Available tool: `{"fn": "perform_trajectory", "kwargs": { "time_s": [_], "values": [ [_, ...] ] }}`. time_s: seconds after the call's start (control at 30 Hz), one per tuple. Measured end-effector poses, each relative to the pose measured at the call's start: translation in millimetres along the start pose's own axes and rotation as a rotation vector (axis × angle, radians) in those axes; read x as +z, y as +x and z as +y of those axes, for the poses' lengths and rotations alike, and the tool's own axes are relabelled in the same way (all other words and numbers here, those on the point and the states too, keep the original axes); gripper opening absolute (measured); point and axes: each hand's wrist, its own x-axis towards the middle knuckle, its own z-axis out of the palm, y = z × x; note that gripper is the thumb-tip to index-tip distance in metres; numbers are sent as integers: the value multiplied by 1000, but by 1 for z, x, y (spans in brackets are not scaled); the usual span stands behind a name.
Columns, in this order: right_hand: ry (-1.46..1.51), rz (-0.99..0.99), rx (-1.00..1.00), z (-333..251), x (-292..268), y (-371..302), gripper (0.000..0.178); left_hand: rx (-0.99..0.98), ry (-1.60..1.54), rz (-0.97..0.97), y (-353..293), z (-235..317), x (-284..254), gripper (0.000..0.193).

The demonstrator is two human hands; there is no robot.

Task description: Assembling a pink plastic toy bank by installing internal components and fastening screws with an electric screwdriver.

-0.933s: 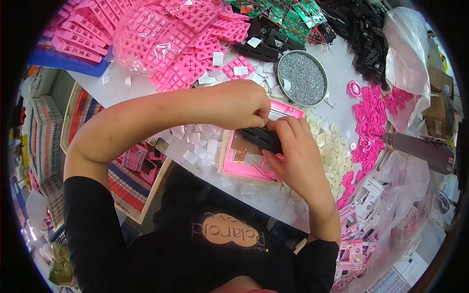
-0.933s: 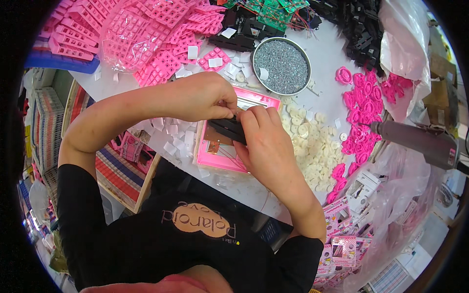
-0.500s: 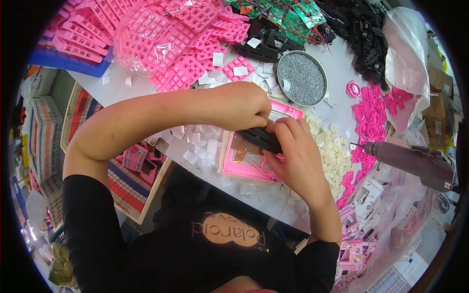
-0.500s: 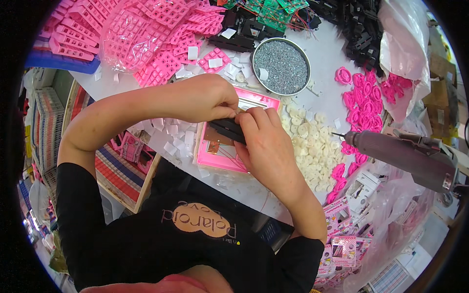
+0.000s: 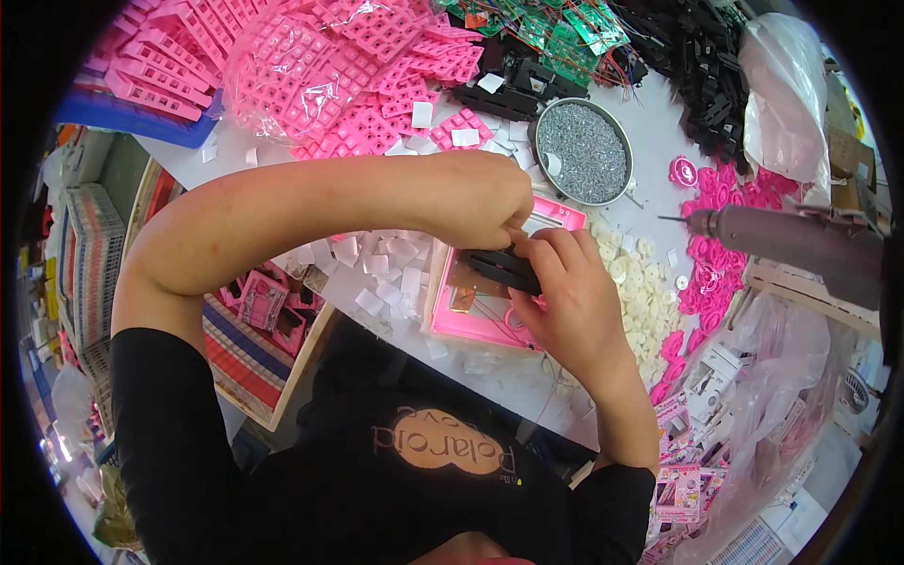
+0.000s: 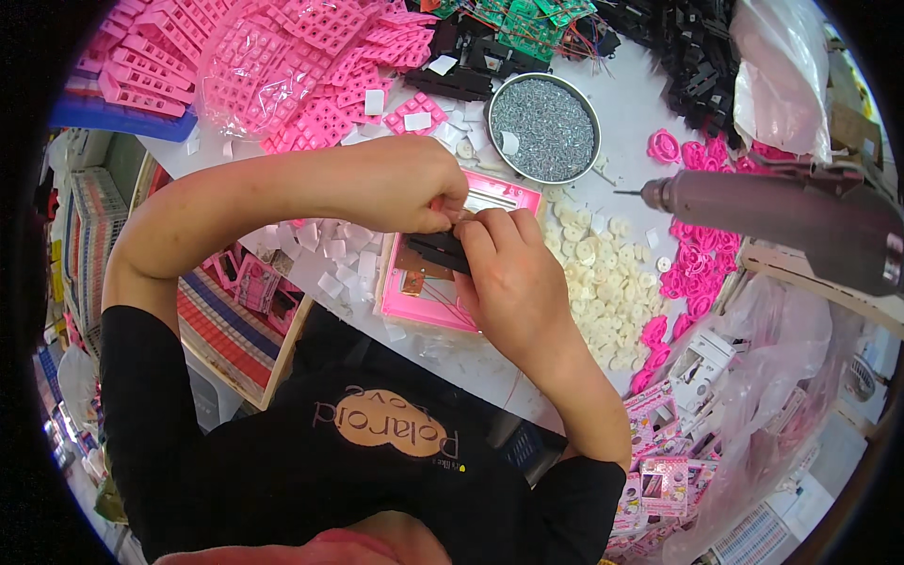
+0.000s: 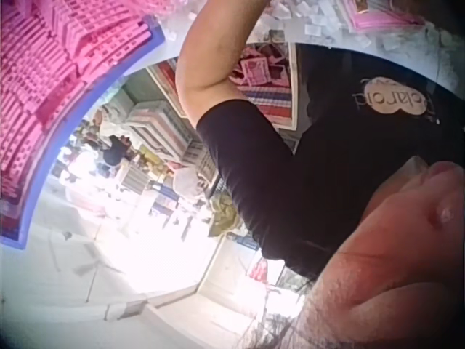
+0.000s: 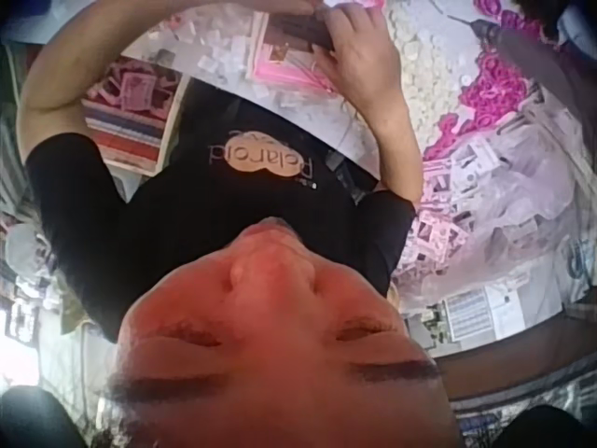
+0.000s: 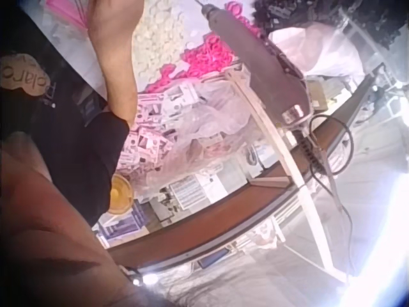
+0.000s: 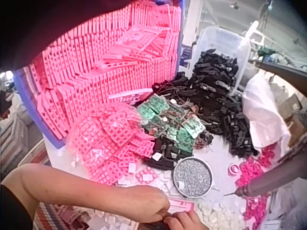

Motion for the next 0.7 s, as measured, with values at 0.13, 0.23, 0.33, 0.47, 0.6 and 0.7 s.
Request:
{"fn": "perform_trajectory", "kwargs": {
  "time_s": [0.13,0.23,0.33,0.47,0.6,0.7],
  "values": [
    [38,27,16,1,0,-1,51,101,-3,84,-4,-7,9,17],
    [86,35,39,3,1,-3,56,72,-231,121,-11,-9,4,18],
    [68,6,50,3,0,-3,57,39,-345,86,-11,-13,11,18],
    [30,-41,58,1,-4,-3,52,28,-280,53,-8,-10,12,16],
    [18,-56,66,-1,-5,-1,46,8,-137,59,-5,-7,15,15],
    [16,-53,70,-2,-5,-1,45,-5,-124,41,-3,-9,15,17]
  ]
}}
